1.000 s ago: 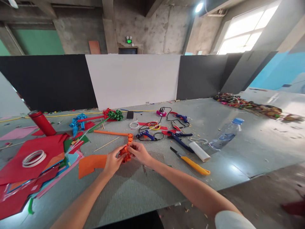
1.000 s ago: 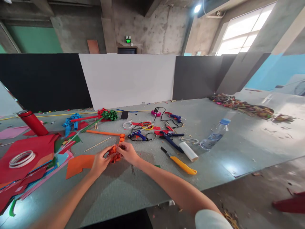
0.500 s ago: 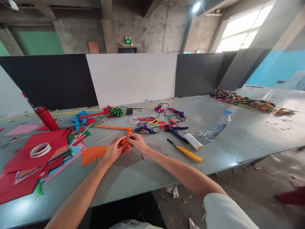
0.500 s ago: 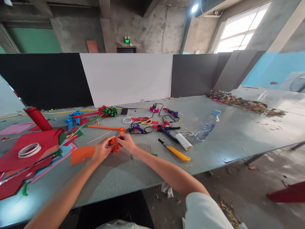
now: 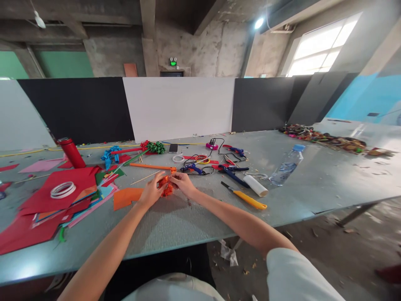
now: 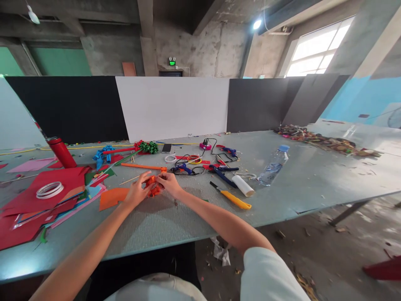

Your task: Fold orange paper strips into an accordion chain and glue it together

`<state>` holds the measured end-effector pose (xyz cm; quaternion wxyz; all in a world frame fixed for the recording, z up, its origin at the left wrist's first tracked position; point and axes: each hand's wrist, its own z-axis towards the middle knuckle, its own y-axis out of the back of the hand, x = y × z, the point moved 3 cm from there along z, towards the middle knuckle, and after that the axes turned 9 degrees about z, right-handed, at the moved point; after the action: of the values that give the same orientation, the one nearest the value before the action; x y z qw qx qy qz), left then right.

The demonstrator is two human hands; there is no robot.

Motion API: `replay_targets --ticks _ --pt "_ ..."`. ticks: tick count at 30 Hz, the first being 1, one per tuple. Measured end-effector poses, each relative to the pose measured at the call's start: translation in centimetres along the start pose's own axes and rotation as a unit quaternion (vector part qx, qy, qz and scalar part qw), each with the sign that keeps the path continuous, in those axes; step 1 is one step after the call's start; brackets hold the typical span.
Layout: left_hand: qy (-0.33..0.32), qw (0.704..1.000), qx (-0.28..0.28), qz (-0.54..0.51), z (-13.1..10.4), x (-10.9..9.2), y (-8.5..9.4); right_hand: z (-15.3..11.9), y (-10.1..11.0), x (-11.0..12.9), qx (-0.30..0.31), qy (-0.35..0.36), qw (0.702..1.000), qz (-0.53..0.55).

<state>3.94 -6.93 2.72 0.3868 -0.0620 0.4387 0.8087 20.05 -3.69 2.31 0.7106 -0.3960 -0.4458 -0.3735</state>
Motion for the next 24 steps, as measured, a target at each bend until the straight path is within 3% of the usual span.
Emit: replay_targets --ticks 14,24 --pt "-0.084 0.995 -0.015 0.055 -0.08 -0.33 0.03 -0.05 0.34 -0.12 -0.003 0.006 1.000 -0.002" --pt "-0.038 0.998 -0.022 0.037 0.10 -0.27 0.13 -0.01 0.21 0.01 0.000 0.019 1.000 -0.012"
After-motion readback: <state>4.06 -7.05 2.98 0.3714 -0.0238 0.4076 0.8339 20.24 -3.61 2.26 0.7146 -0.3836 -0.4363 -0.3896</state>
